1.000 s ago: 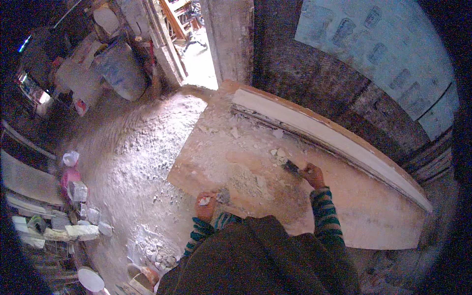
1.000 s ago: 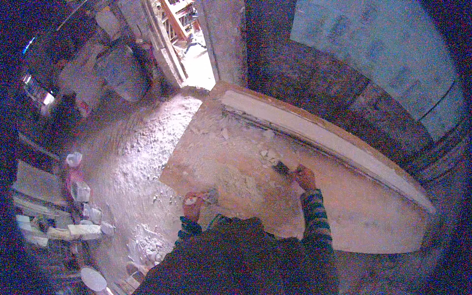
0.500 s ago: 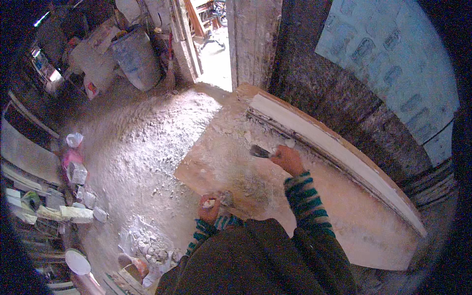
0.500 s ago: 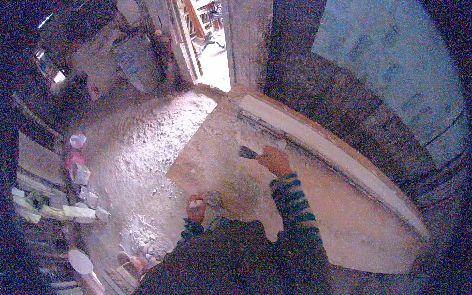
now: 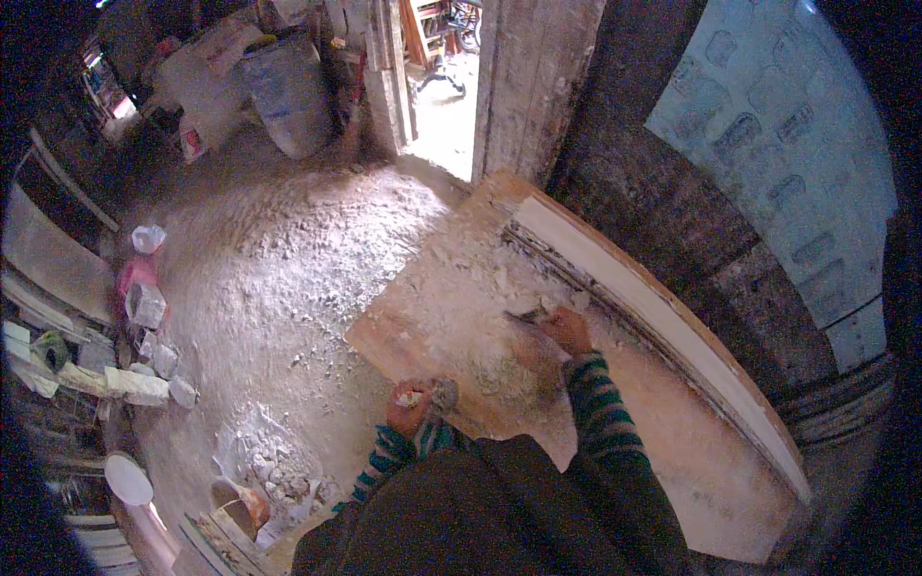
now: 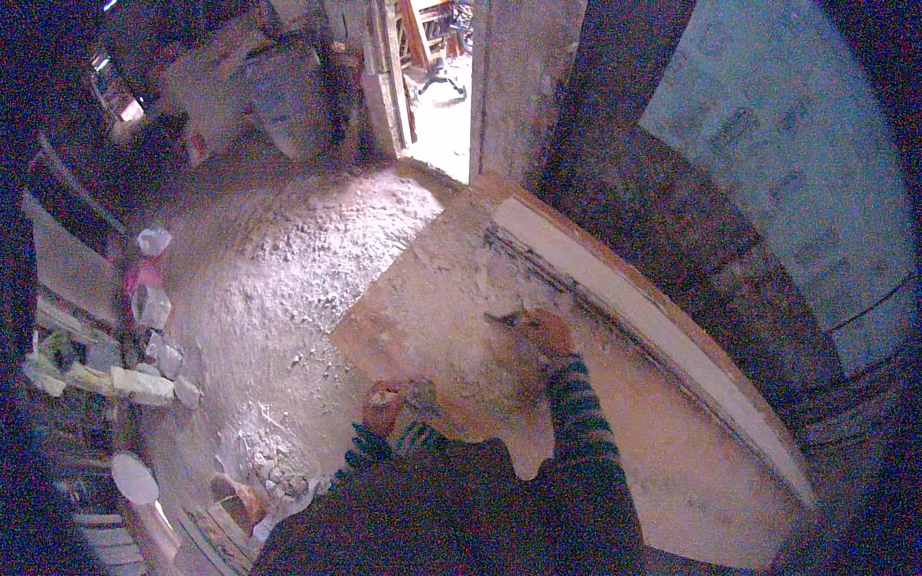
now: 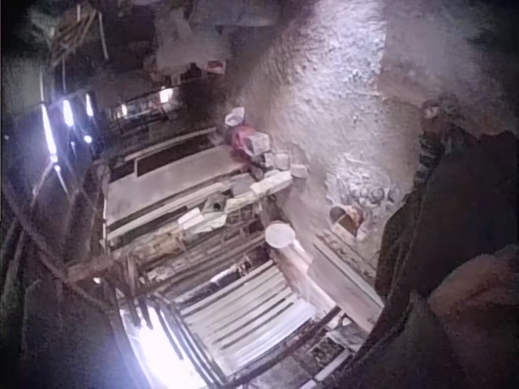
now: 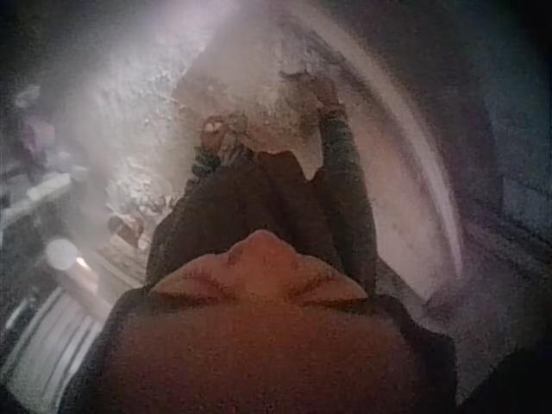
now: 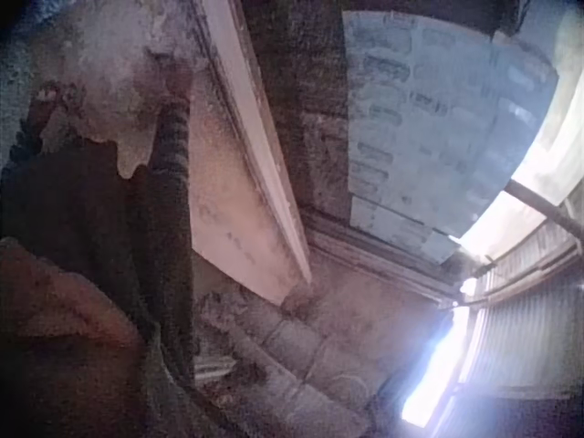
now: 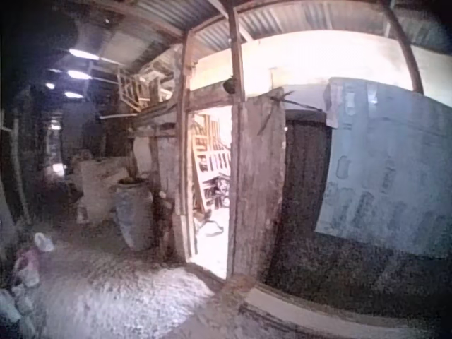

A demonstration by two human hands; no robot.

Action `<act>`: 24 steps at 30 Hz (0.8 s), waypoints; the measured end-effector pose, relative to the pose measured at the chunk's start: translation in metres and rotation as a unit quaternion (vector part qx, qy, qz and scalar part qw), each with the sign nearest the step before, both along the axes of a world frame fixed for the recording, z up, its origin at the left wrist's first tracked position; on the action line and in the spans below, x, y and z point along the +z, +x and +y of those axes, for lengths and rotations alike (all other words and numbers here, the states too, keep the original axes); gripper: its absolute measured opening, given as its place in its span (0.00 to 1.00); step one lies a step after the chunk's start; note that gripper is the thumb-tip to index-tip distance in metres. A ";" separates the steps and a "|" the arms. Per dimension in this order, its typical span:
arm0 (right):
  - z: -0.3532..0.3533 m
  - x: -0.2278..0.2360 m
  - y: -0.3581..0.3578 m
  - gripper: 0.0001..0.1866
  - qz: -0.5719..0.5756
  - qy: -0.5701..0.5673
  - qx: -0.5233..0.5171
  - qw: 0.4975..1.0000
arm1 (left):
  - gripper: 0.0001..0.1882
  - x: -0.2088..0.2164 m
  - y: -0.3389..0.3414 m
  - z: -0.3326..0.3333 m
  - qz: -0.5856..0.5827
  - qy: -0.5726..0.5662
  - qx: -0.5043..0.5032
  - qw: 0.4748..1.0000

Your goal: The person scrapes a white powdery substance from a large wooden board using a small metal scraper. They repeatedly scrape the surface and wipe the residue with their hand, working along the length of the board.

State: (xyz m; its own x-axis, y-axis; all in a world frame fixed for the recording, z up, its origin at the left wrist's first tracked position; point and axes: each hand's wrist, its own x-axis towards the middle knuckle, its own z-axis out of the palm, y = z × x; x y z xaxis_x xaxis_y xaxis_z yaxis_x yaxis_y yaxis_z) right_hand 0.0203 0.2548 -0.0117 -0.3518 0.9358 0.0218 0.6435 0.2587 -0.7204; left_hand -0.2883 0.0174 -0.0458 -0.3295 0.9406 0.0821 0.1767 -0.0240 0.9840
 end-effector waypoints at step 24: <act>-0.021 0.009 -0.101 0.17 -0.063 0.017 0.006 0.998 | 0.06 0.043 0.002 -0.004 0.036 -0.083 -0.021 0.996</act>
State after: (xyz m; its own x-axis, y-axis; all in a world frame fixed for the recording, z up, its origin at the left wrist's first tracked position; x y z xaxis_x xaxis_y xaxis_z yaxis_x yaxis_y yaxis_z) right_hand -0.0810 0.2333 -0.0022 -0.3655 0.9308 0.0090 0.7245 0.2905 -0.6251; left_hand -0.2867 0.0139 -0.0024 -0.2886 0.9559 -0.0538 0.2498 0.1295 0.9596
